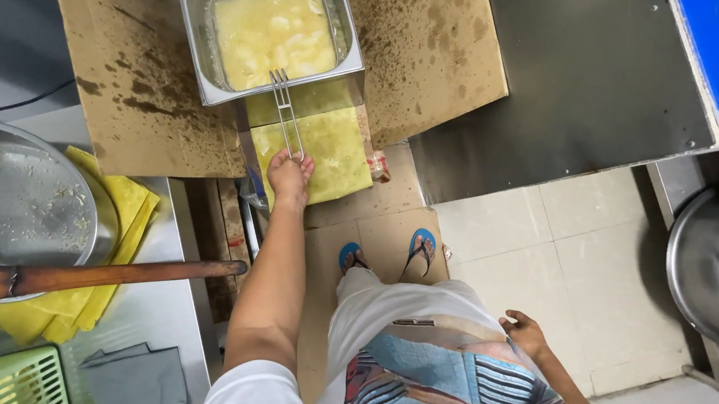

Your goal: Preparing food items by sorting slices, placing them in a fryer, and then inspecting or breaking apart slices in a bowl.

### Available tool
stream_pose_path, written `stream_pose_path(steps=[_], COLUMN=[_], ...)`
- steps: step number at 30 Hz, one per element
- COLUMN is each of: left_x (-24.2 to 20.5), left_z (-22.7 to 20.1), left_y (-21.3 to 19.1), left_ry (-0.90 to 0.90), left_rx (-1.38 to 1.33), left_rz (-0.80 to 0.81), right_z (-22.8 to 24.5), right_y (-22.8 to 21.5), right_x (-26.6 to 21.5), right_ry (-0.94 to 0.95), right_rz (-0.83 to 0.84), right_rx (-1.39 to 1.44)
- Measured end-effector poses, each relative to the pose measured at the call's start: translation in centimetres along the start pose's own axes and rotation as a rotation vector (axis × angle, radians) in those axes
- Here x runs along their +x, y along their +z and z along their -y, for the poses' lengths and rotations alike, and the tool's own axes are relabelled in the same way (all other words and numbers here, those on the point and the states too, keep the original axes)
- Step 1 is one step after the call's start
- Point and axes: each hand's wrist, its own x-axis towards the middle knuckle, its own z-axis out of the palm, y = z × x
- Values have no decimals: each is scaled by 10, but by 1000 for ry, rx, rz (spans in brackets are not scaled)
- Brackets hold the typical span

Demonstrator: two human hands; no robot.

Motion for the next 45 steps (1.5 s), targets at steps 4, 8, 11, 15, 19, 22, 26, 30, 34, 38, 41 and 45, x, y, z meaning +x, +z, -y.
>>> stream_pose_path(steps=[4, 8, 11, 15, 19, 22, 26, 30, 34, 38, 41, 45], left_x=[-3, -9, -21, -41, -59, -73, -59, -22, 3, -99, -104, -104], left_z=[-1, -4, -11, -18, -19, -15, 28, 122, 198, 151, 156, 158], left_y=[1, 1, -1, -1, -5, -12, -41, -106, -202, -241, -272, -288], left_ry=[-9, -28, -31, -45, -71, -90, -118, -228, -112, -424, -503, -420], left_rx=[9, -10, -8, 22, 51, 128, 228, 334, 1465, 670, 655, 542], left_rz=[8, 17, 42, 75, 123, 159, 159, 84, 380, -27, -131, -153], right_z=[-10, 7, 29, 33, 27, 29, 46, 42, 53, 35, 46, 58], right_y=[4, 2, -2, 0, 4, 6, 7, 15, 18, 25, 21, 18], right_x=[16, 1, -20, -19, -7, -7, -23, -16, -33, -19, -32, -29], right_ry=[0, -10, 22, 39, 31, 27, 43, 42, 68, 15, 49, 13], right_rz=[-14, -20, 1, 2, 4, 8, 23, 12, 29, 24, 31, 65], right_rx=[-57, -31, 77, 215, 285, 270, 274, 361, 416, 396, 323, 116])
